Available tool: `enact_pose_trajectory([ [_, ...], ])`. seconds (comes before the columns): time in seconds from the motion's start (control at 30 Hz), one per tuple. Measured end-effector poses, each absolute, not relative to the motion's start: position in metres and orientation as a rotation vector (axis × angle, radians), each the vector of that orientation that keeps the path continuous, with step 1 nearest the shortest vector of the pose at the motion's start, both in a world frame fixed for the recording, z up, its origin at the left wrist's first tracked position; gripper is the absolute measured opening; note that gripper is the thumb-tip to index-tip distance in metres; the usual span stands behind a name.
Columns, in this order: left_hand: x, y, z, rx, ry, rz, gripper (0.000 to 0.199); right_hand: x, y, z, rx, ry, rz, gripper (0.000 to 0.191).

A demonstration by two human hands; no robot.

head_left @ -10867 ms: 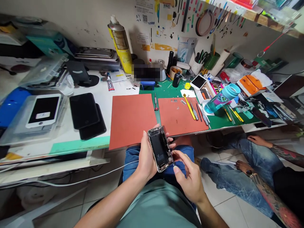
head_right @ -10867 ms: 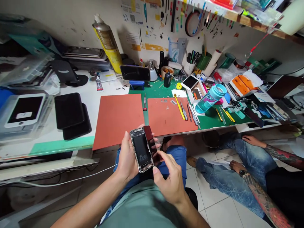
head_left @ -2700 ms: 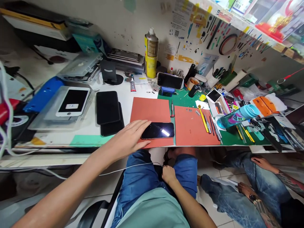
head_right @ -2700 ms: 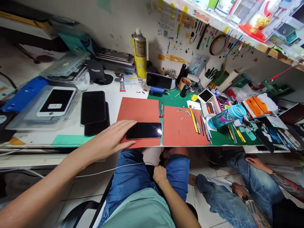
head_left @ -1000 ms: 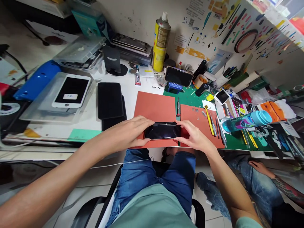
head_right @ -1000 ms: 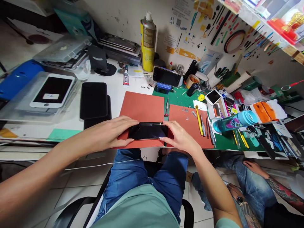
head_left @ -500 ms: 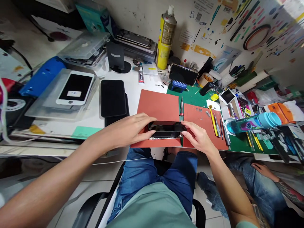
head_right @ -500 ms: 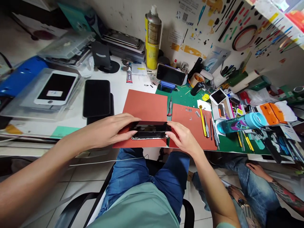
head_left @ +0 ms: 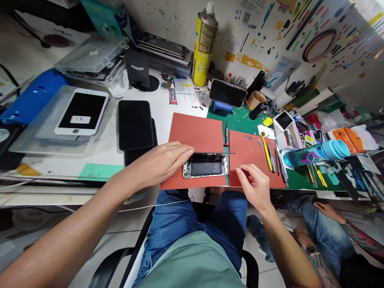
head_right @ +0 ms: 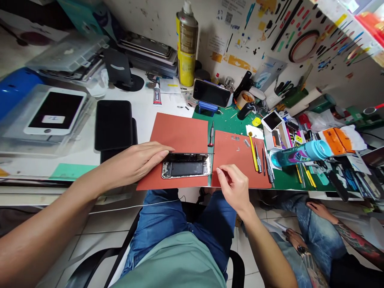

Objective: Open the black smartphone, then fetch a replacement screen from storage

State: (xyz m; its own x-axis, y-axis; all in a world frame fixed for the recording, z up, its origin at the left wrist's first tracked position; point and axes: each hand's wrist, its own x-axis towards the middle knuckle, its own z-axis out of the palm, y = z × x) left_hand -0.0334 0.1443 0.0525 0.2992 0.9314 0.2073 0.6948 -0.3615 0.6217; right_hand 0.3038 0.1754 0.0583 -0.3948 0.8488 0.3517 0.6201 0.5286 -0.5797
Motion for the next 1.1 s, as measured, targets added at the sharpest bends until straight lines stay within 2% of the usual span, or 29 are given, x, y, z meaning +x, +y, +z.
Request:
enact_pose_trajectory([
  [0.3, -0.029, 0.146, 0.058, 2.12, 1.499, 0.762, 0.053, 0.305, 0.18, 0.03, -1.265, -2.036, 0.556, 0.019],
  [1.1, -0.021, 0.147, 0.056, 1.969, 1.605, 0.808, 0.051, 0.301, 0.179, 0.032, -1.237, -2.053, 0.595, 0.02],
])
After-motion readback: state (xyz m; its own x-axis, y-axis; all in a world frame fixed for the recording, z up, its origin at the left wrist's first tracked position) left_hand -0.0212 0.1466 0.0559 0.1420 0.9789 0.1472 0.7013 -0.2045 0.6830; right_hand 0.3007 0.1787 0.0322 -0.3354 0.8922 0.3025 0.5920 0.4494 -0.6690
